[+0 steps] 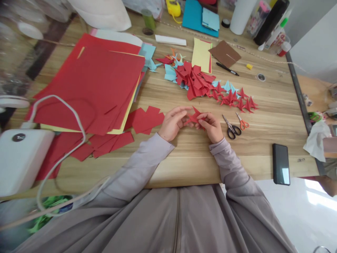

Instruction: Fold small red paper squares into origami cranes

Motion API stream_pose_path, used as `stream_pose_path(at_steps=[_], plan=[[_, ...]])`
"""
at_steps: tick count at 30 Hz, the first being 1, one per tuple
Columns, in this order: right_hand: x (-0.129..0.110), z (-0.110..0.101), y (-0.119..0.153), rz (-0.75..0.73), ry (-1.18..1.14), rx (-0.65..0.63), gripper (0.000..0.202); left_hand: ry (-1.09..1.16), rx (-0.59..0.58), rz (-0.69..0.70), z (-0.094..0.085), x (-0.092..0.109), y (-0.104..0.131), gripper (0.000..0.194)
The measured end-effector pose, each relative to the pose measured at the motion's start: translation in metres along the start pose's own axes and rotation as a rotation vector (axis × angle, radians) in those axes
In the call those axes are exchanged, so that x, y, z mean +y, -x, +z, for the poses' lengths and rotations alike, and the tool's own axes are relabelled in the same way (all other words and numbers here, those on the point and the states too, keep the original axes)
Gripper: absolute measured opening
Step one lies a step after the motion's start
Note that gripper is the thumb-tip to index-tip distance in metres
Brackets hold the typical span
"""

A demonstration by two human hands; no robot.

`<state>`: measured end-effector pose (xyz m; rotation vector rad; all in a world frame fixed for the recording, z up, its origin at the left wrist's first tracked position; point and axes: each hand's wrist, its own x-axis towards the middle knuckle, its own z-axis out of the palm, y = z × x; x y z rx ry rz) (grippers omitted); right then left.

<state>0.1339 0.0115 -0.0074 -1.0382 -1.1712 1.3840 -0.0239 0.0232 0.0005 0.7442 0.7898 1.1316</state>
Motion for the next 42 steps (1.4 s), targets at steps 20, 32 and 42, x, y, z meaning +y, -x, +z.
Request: stream_pose_path(at_steps=[20,32,42], plan=[[-0.0089,0.0060,0.0007,0.015,0.098,0.058,0.029,-0.213,0.005,0.029,0.0012,-0.0027,0.0008,0.029],[-0.0055,0.0038,0.0004,-0.007,0.051,0.051,0.014,-0.307,0.002,0.053,0.0006,0.0008,0.0020,0.024],[-0.0025,0.0009,0.0005,-0.028,0.017,0.051,0.009,-0.366,-0.005,0.087,-0.0002,0.0029,0.0035,0.023]])
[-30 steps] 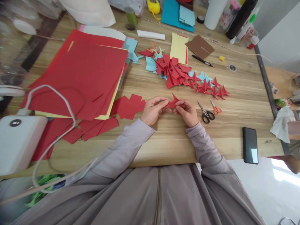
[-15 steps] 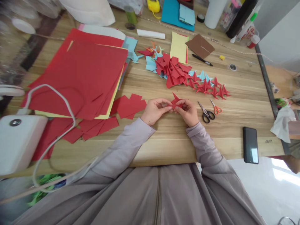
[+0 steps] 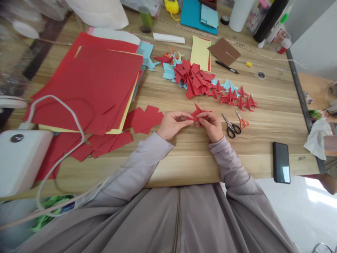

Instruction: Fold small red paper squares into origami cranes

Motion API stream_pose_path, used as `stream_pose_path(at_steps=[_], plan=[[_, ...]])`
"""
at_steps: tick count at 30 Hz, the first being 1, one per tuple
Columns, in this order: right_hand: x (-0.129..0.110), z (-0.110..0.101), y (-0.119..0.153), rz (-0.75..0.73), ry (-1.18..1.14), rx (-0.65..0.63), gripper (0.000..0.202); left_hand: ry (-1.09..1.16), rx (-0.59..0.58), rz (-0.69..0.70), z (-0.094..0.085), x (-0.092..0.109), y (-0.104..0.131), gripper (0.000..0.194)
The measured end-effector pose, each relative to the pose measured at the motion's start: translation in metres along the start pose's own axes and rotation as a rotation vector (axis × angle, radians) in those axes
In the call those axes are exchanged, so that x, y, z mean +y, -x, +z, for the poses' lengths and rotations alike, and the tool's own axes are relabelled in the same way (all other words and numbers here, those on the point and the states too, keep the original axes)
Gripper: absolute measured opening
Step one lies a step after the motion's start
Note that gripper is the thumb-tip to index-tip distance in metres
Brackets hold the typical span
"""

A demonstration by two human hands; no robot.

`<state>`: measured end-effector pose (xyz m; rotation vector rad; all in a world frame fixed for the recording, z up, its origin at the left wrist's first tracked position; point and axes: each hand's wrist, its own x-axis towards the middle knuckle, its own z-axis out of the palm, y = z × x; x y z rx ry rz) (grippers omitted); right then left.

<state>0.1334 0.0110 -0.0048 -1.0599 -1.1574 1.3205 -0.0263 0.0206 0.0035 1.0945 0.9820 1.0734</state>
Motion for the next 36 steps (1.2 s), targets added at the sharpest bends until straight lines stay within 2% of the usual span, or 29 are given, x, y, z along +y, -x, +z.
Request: stream_pose_path(at_steps=[4,7,16,20,25,36], plan=[[-0.0025,0.0012,-0.0001,0.001,-0.001,0.015,0.011,-0.084,-0.011,0.086,-0.0017,-0.0002,-0.0007,0.014],[-0.0049,0.0019,-0.0002,0.002,0.031,-0.031,0.010,-0.119,-0.048,0.116,-0.0029,0.0002,-0.0010,0.009],[-0.0056,-0.0005,0.0007,0.016,0.118,-0.095,0.011,-0.182,-0.077,0.079,-0.0051,0.0019,-0.0001,0.015],[-0.0048,0.0003,0.0011,0.034,0.070,-0.086,0.011,-0.133,-0.087,0.062,-0.0057,0.0015,-0.0008,0.018],[-0.0050,0.0030,0.0017,0.040,-0.012,-0.062,0.013,-0.053,-0.042,0.020,-0.0055,0.0003,-0.0017,0.026],[-0.0083,0.0042,0.0035,0.004,0.050,-0.108,0.016,-0.033,-0.013,-0.005,-0.0065,-0.0009,-0.0016,0.023]])
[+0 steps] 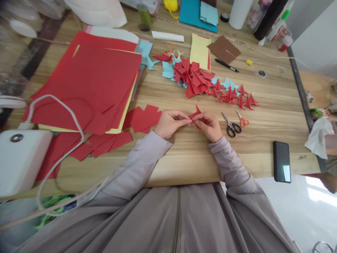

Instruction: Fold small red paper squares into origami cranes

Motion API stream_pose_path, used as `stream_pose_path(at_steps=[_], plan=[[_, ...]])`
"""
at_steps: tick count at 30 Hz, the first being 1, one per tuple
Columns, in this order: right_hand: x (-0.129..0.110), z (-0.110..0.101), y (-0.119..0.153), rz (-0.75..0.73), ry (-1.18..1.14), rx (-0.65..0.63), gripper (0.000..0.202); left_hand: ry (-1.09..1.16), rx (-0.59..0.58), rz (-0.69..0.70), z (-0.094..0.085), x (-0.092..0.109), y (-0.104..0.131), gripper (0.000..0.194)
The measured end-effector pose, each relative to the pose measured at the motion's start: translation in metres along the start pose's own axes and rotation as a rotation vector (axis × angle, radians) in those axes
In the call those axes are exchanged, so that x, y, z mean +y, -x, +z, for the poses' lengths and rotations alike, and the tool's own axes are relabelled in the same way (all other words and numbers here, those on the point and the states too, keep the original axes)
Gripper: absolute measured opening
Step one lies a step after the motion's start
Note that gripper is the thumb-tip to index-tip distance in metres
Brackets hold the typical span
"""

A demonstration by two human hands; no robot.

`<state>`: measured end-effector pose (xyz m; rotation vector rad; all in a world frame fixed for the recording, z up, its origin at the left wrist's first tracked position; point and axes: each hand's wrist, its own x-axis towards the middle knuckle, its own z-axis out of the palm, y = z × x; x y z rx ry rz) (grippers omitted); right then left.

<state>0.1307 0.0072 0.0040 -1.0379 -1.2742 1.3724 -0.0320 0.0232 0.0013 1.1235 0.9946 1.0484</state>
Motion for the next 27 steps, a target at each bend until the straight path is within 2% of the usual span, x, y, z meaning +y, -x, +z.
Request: stream_pose_path(at_steps=[10,27], plan=[[0.0035,0.0003,-0.0004,-0.016,0.099,0.008,0.024,-0.006,0.034,0.021,0.0001,0.0020,0.0000,0.022],[0.0043,0.0007,-0.0003,-0.005,0.033,-0.007,0.025,0.042,0.048,0.001,0.0005,-0.0027,-0.0013,0.025]])
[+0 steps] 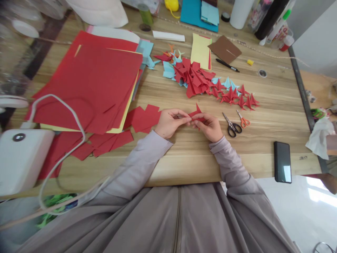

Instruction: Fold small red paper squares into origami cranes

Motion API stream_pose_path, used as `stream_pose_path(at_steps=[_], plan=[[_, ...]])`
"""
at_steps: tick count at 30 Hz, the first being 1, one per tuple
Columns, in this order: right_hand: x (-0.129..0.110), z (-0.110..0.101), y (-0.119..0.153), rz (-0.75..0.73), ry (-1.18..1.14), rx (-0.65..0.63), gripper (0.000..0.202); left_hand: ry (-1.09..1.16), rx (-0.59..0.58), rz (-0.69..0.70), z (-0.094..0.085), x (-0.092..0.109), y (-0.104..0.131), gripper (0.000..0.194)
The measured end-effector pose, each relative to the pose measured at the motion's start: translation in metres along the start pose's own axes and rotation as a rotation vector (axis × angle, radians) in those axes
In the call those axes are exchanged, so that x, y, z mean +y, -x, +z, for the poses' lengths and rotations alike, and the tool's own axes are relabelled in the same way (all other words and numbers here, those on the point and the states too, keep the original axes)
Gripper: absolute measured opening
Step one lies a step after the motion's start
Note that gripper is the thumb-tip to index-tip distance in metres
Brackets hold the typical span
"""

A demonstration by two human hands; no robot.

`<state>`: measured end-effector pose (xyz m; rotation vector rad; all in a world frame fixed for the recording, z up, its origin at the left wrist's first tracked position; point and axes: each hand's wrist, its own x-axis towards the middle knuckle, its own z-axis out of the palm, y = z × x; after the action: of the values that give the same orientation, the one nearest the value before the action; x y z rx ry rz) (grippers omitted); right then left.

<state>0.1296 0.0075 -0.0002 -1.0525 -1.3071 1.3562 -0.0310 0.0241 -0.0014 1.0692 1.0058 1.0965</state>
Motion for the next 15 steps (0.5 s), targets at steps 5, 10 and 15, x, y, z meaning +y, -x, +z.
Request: stream_pose_path(at_steps=[5,10,15], plan=[[-0.0027,0.0016,-0.0004,0.031,0.010,0.017,0.027,0.005,-0.001,-0.001,0.0012,-0.0001,-0.0003,0.026],[-0.0016,0.0021,0.0000,0.022,0.008,0.019,0.026,0.050,0.023,-0.013,0.0027,0.0000,0.0001,0.027],[0.0023,-0.0001,-0.0002,0.003,-0.067,-0.008,0.022,0.048,0.029,-0.007,0.0010,0.0000,-0.0001,0.026]])
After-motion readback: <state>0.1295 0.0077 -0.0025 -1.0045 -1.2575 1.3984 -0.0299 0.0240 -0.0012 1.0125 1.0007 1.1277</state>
